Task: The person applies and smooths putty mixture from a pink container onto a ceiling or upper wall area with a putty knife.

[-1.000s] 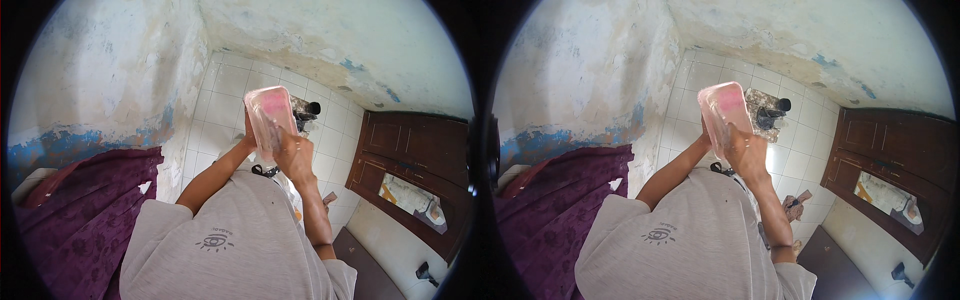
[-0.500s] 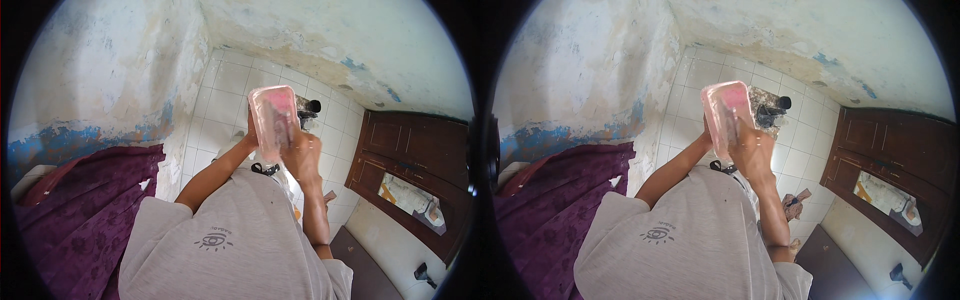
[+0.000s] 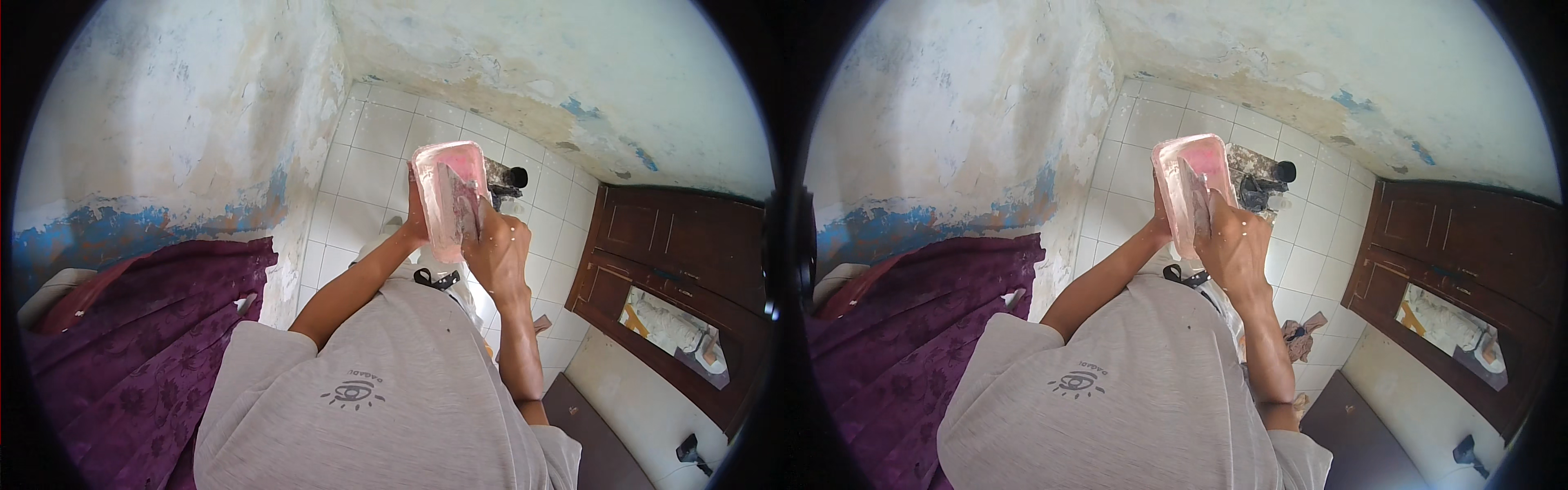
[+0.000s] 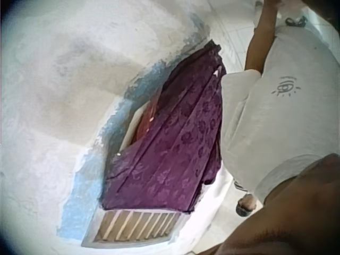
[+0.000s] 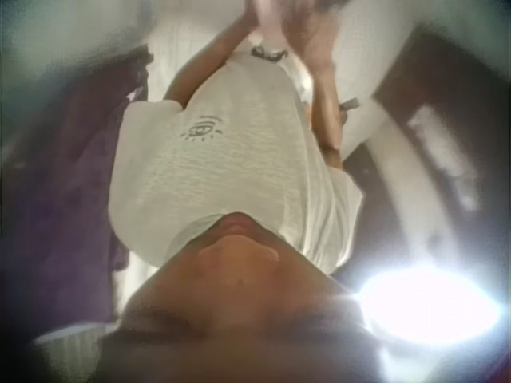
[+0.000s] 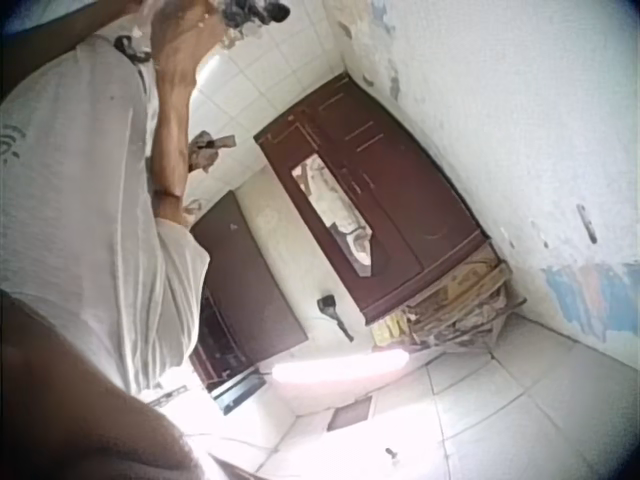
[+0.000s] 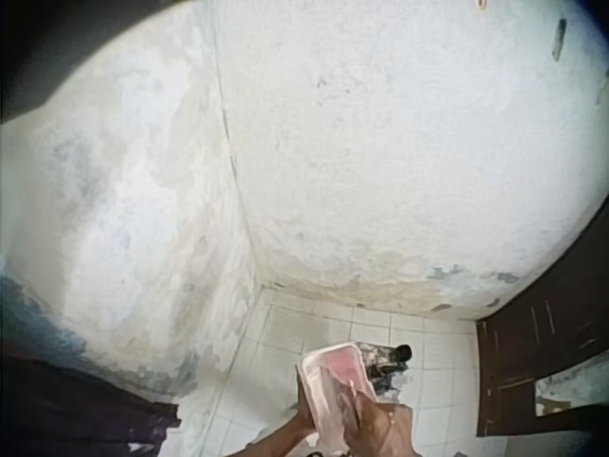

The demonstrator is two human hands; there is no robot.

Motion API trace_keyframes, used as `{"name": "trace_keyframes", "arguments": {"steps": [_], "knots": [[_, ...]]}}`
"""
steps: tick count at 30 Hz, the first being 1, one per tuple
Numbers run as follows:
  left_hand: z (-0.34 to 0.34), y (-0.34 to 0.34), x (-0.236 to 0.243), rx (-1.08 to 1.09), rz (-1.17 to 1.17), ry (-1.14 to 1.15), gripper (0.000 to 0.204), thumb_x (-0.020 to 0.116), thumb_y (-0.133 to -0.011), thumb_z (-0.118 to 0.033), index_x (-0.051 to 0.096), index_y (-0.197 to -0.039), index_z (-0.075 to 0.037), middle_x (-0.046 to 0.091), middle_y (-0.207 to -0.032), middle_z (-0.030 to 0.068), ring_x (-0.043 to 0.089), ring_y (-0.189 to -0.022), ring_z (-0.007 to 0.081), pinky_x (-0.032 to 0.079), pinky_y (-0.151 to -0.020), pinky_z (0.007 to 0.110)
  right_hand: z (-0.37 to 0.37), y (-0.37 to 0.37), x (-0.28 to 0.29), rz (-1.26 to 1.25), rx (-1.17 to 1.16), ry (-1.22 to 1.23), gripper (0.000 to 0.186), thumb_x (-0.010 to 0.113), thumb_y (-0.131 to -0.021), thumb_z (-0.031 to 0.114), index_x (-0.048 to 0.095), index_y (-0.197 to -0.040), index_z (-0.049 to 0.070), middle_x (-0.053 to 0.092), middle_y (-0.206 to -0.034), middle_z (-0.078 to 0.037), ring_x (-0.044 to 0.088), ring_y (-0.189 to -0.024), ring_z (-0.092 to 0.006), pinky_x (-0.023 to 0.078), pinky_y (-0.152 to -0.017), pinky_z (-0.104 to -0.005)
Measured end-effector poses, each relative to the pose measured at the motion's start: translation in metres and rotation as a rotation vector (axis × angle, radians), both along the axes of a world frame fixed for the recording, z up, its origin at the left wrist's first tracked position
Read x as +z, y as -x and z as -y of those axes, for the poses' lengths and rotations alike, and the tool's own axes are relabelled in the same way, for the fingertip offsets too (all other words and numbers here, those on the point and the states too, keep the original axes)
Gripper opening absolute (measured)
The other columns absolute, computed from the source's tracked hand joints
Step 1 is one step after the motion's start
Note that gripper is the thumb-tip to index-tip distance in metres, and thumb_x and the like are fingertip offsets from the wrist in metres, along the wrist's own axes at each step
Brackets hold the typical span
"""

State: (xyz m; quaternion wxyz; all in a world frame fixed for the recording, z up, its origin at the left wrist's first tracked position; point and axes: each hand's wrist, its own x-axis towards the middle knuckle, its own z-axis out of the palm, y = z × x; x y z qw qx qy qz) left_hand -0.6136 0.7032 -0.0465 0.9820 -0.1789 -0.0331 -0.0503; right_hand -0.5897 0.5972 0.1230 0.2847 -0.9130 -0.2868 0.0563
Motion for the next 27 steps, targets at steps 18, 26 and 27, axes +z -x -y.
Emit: {"name": "trace_keyframes", "arguments": {"steps": [18, 26, 27], "knots": [[0.006, -0.003, 0.018, -0.133, -0.282, -0.434, 0.086, 0.03, -0.088, -0.081, 0.044, -0.145, -0.018, 0.055, -0.136, 0.0098, 0.056, -0.123, 0.0282, 0.046, -0.106, 0.049, -0.005, -0.025, 0.002, -0.038, 0.098, 0.28, 0.015, 0.067, -0.071, 0.008, 0.063, -0.084, 0.001, 0.066, -0.071, -0.022, 0.066, -0.068, -0.0408, 0.053, -0.065, -0.0493], [0.008, 0.001, 0.018, -0.158, -0.242, -0.441, 0.081, 0.032, -0.091, -0.078, 0.042, -0.147, -0.019, 0.053, -0.14, 0.0096, 0.054, -0.127, 0.028, 0.044, -0.109, 0.048, -0.001, -0.03, -0.006, -0.054, 0.144, 0.327, 0.022, 0.068, -0.072, 0.011, 0.065, -0.089, -0.002, 0.066, -0.081, -0.026, 0.068, -0.077, -0.0405, 0.055, -0.072, -0.0479], [0.009, 0.001, 0.018, -0.135, -0.234, -0.458, 0.081, 0.031, -0.091, -0.078, 0.042, -0.147, -0.019, 0.053, -0.14, 0.0097, 0.054, -0.127, 0.028, 0.043, -0.11, 0.048, 0.0, -0.03, -0.006, -0.057, 0.103, 0.38, 0.022, 0.068, -0.072, 0.011, 0.065, -0.089, -0.002, 0.066, -0.081, -0.026, 0.068, -0.077, -0.0405, 0.055, -0.072, -0.0479]]}}
